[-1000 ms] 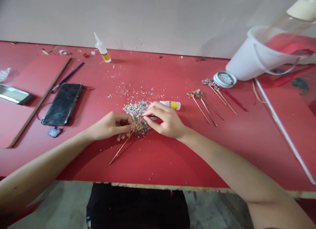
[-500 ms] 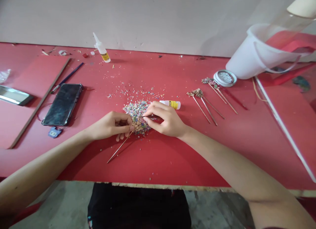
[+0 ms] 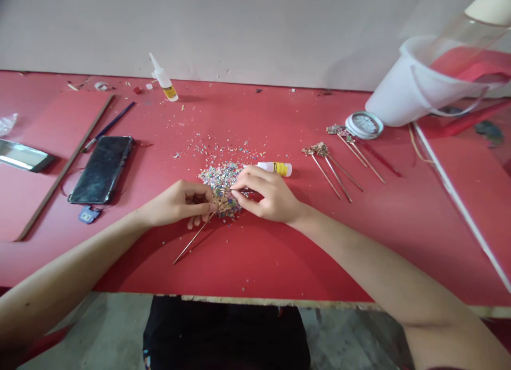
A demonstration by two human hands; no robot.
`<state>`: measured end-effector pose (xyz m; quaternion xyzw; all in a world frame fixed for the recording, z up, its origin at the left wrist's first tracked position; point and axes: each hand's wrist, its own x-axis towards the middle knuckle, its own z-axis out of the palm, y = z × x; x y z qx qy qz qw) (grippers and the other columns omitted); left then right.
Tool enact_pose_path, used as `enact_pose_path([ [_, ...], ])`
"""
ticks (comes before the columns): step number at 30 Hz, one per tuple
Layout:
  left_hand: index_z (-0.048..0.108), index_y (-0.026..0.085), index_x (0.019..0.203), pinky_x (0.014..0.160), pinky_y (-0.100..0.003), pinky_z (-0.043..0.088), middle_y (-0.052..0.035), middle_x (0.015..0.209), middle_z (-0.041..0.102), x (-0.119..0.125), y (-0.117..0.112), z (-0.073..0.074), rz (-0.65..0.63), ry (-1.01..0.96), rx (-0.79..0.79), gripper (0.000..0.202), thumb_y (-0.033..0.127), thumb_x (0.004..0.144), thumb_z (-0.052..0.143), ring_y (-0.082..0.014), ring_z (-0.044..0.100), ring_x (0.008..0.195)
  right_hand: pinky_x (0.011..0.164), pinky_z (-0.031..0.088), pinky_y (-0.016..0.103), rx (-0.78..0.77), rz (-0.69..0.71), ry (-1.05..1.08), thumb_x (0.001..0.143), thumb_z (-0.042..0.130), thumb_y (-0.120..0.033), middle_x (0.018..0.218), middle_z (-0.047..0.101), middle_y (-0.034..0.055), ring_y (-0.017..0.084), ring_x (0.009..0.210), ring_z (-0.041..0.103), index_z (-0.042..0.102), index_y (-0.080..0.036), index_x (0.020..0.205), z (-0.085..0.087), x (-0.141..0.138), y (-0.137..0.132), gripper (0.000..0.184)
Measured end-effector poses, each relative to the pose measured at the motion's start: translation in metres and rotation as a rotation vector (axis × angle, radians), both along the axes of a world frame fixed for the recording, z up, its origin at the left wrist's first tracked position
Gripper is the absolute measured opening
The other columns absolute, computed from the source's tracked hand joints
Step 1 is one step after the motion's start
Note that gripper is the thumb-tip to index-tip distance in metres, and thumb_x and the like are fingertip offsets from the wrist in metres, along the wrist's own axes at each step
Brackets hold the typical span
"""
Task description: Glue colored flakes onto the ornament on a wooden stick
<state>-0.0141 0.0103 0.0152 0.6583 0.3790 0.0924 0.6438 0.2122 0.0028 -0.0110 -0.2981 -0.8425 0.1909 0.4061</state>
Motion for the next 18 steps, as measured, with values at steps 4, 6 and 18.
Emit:
enact_pose_path([
  [4, 0.055, 0.013, 0.071, 0.045, -0.018, 0.048, -0.0007, 0.06, 0.06, 0.0008, 0.0, -0.0009, 0.0, 0.004, 0.001, 0.021, 0.03, 0.084, 0.057, -0.0083, 0.058, 0.047, 0.07, 0.049, 0.029, 0.007, -0.01, -0.009, 0.08, 0.059, -0.013, 0.08, 0.059, 0.0011, 0.013, 0.076, 0.057, 0.059, -0.02, 0.086, -0.0011, 0.0001, -0.0007, 0.01],
  [6, 0.055, 0.013, 0.071, 0.045, -0.018, 0.048, -0.0008, 0.06, 0.06, 0.0011, 0.0, -0.0014, 0.006, 0.007, 0.001, 0.021, 0.029, 0.084, 0.057, -0.0082, 0.057, 0.047, 0.071, 0.049, 0.03, 0.012, -0.018, -0.014, 0.08, 0.059, -0.013, 0.08, 0.059, 0.0013, 0.013, 0.076, 0.057, 0.059, -0.02, 0.086, -0.0018, 0.0, -0.0011, 0.009],
  [18, 0.054, 0.014, 0.071, 0.045, -0.018, 0.048, -0.0005, 0.06, 0.06, 0.0009, 0.0005, -0.0004, 0.013, 0.004, -0.009, 0.021, 0.03, 0.084, 0.056, -0.0077, 0.057, 0.047, 0.067, 0.049, 0.029, 0.026, -0.035, 0.015, 0.079, 0.059, -0.012, 0.077, 0.059, 0.0006, 0.013, 0.072, 0.056, 0.058, -0.02, 0.086, -0.0018, -0.0008, -0.0025, 0.011],
])
